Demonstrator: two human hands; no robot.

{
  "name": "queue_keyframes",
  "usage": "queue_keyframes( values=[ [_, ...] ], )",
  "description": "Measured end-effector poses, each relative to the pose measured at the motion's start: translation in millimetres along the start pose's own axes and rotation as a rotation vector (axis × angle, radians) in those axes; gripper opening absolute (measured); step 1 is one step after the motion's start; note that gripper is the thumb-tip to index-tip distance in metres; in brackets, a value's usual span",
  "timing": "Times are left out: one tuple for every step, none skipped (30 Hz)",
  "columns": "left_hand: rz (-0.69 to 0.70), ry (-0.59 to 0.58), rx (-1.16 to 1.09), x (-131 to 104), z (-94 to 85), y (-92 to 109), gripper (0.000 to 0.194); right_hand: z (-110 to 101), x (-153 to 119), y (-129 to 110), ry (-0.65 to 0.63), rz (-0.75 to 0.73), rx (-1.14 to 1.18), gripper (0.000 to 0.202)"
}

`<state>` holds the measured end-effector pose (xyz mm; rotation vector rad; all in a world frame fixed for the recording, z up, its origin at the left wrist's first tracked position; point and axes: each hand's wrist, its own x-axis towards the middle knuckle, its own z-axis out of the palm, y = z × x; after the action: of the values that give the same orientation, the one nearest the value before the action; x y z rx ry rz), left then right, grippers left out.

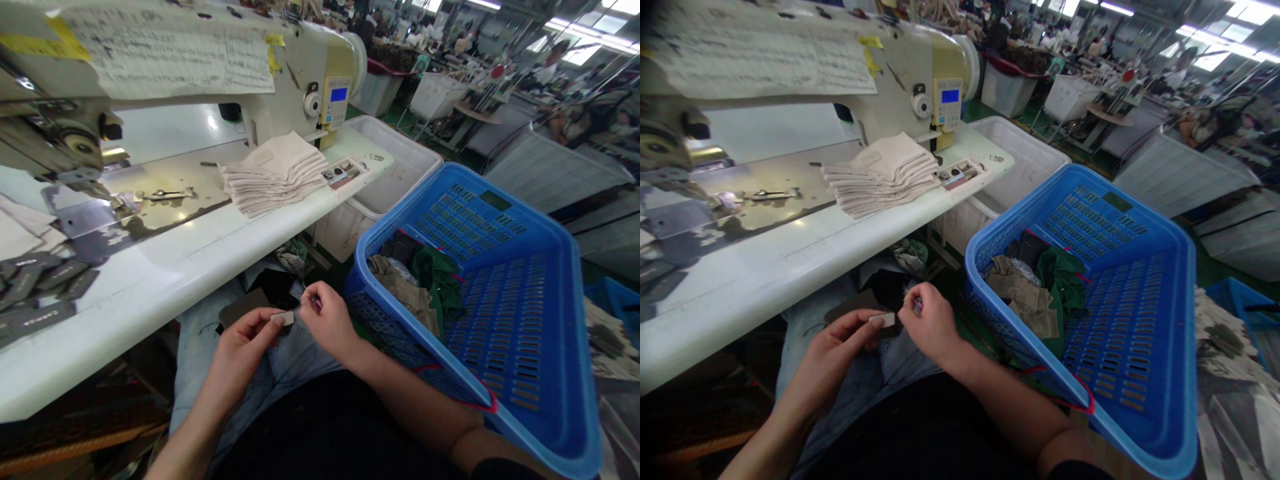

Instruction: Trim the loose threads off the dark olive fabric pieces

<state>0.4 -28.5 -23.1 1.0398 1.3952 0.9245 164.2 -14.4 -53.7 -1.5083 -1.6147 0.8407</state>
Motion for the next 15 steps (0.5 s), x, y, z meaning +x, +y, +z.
queue_keyframes(
  values=[
    [0.029,0.014,0.021,-0.5,0.1,0.6,0.025,-0.7,0.7,-1.5,-0.011,0.07,0.112,0.012],
    [0.065,0.028,0.046,-1.1,0.3,1.2,0.025,-1.9,1.2,-3.3,-0.055,0.11,0.208,0.014],
    [0.104,0.039,0.074,-1.7,0.6,1.6,0.024,-3.5,1.5,-5.2,-0.11,0.121,0.278,0.015],
    [0.14,0.051,0.097,-2.4,0.8,1.9,0.023,-5.2,1.8,-7.0,-0.151,0.105,0.321,0.014],
    [0.16,0.06,0.108,-3.1,1.0,1.9,0.023,-6.8,1.9,-8.6,-0.169,0.071,0.342,0.012],
    [0.155,0.059,0.1,-3.9,1.1,1.8,0.024,-8.2,2.0,-9.8,-0.171,0.023,0.351,0.009],
    [0.122,0.052,0.063,-4.4,0.9,1.6,0.028,-9.3,2.0,-10.6,-0.165,-0.031,0.354,0.006],
    [0.06,0.03,-0.002,-4.8,0.3,1.2,0.033,-9.8,2.1,-11.0,-0.16,-0.084,0.359,0.006],
    [-0.023,-0.007,-0.083,-5.0,-0.5,0.8,0.038,-9.9,2.0,-10.9,-0.164,-0.129,0.37,0.007],
    [-0.111,-0.054,-0.165,-4.8,-1.6,0.3,0.042,-9.5,2.0,-10.6,-0.182,-0.16,0.385,0.007],
    [-0.184,-0.1,-0.238,-4.5,-3.0,-0.2,0.043,-8.7,1.8,-10.1,-0.204,-0.178,0.4,0.006],
    [-0.233,-0.13,-0.293,-3.9,-4.3,-0.7,0.042,-7.6,1.6,-9.5,-0.211,-0.184,0.41,0.006],
    [-0.258,-0.138,-0.322,-3.3,-5.6,-1.2,0.041,-6.5,1.3,-9.0,-0.196,-0.176,0.414,0.006],
    [-0.263,-0.122,-0.326,-2.7,-6.6,-1.7,0.041,-5.6,0.9,-8.8,-0.161,-0.158,0.41,0.005],
    [-0.247,-0.081,-0.315,-2.2,-7.2,-2.1,0.042,-5.0,0.5,-8.9,-0.122,-0.129,0.398,0.005]
  ],
)
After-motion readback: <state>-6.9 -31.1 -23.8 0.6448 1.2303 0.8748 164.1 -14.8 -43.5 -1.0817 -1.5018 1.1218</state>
